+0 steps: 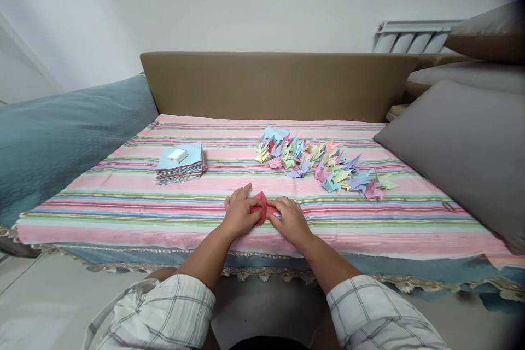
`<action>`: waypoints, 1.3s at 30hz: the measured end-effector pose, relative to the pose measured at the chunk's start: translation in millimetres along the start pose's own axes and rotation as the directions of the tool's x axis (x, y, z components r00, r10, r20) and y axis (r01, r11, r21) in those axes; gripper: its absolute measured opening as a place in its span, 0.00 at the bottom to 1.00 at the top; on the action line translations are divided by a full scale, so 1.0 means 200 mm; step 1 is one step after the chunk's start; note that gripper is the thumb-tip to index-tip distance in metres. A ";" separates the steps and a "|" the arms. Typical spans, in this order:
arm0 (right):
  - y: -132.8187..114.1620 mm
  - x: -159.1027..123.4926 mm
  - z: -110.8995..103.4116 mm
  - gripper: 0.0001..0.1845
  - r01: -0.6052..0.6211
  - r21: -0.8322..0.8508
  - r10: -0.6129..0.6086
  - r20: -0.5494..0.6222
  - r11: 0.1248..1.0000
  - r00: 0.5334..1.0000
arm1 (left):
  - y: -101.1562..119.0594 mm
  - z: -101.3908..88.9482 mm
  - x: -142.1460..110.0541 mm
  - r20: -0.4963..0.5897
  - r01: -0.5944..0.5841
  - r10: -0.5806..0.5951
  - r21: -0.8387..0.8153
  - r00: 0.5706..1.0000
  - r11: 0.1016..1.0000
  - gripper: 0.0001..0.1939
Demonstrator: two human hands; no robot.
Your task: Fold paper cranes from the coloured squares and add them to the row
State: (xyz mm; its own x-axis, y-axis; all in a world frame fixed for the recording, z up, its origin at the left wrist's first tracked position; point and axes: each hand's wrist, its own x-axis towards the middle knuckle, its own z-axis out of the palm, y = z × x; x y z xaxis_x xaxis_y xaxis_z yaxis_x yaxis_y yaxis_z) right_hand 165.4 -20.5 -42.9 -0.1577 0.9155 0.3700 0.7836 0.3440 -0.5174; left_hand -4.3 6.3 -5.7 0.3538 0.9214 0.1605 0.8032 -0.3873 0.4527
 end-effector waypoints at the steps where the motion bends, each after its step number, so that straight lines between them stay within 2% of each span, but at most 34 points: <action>1: 0.00 0.00 0.00 0.18 -0.001 -0.012 0.001 0.002 1.000 1.000 | 0.00 -0.01 0.00 -0.005 -0.011 0.011 -0.007 1.000 1.000 0.11; 5: 0.01 0.00 0.00 0.17 -0.007 -0.052 0.009 0.024 0.999 1.000 | -0.04 -0.05 0.01 0.055 -0.087 0.090 -0.055 0.994 0.995 0.13; 8: 0.01 0.00 0.00 0.17 -0.013 -0.056 0.015 0.038 0.998 0.999 | -0.05 -0.07 0.00 0.128 -0.141 0.145 -0.043 0.981 0.989 0.27; 10: 0.01 0.01 0.00 0.17 -0.016 -0.059 0.019 0.035 0.998 0.999 | -0.04 -0.07 -0.01 0.140 -0.165 0.166 -0.019 0.976 0.986 0.32; 19: 0.00 0.01 0.00 0.16 -0.025 -0.055 0.027 0.033 0.998 0.999 | -0.03 -0.09 -0.01 0.074 -0.185 0.184 0.012 0.980 0.983 0.12; 26: 0.00 0.01 0.00 0.11 -0.001 -0.096 0.004 0.032 0.995 0.999 | -0.02 -0.06 -0.01 0.029 -0.263 0.262 0.026 0.965 0.964 0.10; 32: 0.00 0.00 0.00 0.10 0.014 -0.104 -0.010 0.043 0.994 0.999 | -0.02 -0.04 0.00 0.014 -0.299 0.298 0.039 0.954 0.954 0.17; 37: -0.01 0.00 -0.01 0.13 0.004 -0.040 -0.003 0.026 0.999 1.000 | -0.05 -0.04 0.00 0.069 -0.354 0.350 0.056 0.934 0.934 0.37; 39: -0.01 0.00 -0.01 0.13 -0.003 -0.034 0.003 0.020 0.999 1.000 | -0.05 -0.03 0.00 0.095 -0.352 0.345 0.083 0.934 0.932 0.42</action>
State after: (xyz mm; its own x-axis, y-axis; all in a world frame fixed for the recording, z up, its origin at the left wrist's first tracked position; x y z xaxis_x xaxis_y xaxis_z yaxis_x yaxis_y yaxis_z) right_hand 165.5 -21.5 -39.6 -0.1672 0.9206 0.3528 0.8040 0.3344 -0.4917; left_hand -15.7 11.1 -4.5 0.6527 0.7242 0.2227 0.6636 -0.6883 0.2931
